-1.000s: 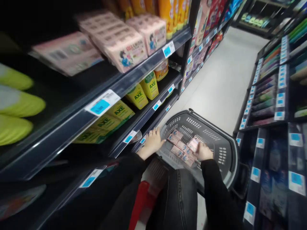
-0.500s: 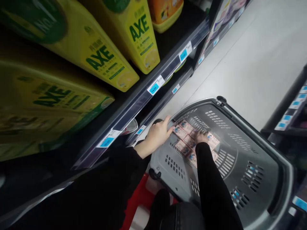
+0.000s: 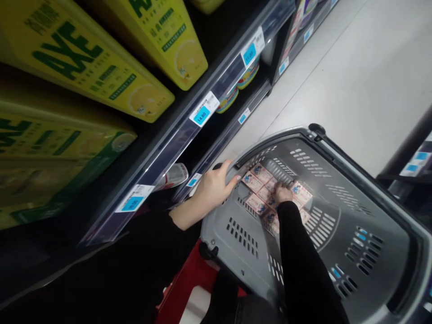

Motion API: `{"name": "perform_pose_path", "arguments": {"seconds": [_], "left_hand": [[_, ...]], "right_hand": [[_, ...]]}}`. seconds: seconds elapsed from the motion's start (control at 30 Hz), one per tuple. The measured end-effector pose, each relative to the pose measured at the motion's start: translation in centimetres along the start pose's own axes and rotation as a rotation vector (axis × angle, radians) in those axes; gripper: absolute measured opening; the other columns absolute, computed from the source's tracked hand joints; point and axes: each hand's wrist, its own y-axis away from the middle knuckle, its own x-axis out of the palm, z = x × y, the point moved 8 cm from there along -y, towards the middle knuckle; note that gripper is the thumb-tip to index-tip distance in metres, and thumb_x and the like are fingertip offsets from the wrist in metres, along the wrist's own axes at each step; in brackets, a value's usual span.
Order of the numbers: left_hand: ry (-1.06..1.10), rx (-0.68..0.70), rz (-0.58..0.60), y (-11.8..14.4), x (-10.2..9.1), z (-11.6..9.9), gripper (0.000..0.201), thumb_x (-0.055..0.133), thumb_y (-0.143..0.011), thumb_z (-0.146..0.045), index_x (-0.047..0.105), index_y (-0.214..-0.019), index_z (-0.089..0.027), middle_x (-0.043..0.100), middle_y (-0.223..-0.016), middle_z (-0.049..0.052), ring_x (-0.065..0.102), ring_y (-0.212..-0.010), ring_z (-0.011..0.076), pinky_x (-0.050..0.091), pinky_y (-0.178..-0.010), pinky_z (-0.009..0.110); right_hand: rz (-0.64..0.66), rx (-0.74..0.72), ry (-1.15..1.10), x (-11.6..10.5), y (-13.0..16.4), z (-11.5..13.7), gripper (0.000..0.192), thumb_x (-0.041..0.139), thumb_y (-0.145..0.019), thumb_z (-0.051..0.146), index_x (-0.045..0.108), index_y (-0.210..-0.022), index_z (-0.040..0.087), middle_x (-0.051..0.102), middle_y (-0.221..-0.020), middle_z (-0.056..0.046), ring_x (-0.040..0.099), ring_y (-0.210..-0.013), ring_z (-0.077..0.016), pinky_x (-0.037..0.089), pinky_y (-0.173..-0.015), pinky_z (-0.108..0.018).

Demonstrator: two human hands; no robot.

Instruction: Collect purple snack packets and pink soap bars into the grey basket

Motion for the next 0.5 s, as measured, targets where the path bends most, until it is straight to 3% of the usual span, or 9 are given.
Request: {"name": "perform_pose_path", "arguments": {"seconds": [0.3, 0.5], "left_hand": [[0.008, -0.021, 0.018, -0.1, -0.1, 0.2, 0.045, 0.048, -0.09, -0.035, 0.045, -0.13, -0.014, 0.07, -0.083, 0.01, 0.069, -0.081, 0.0282, 0.05, -0.069, 0.032], [-0.002, -0.024, 0.011, 0.0, -0.1, 0.4, 0.043, 0.049, -0.09, -0.035, 0.044, -0.128, -0.016, 0.07, -0.083, 0.009, 0.069, -0.08, 0.0273, 0.05, -0.068, 0.032]], "right_hand": [[-0.057, -0.04, -0.052, 1.0, 0.0, -0.9, 0.059, 0.052, -0.085, 0.039, 0.038, -0.134, 0.009, 0.055, -0.128, -0.019, 0.054, -0.112, -0.0253, 0.042, -0.086, -0.032], [-0.139, -0.047, -0.062, 2.0, 0.4, -1.2, 0.06, 0.042, -0.09, 0.042, 0.031, -0.14, 0.012, 0.043, -0.141, -0.018, 0.028, -0.135, -0.0297, 0.024, -0.105, -0.049]]}}
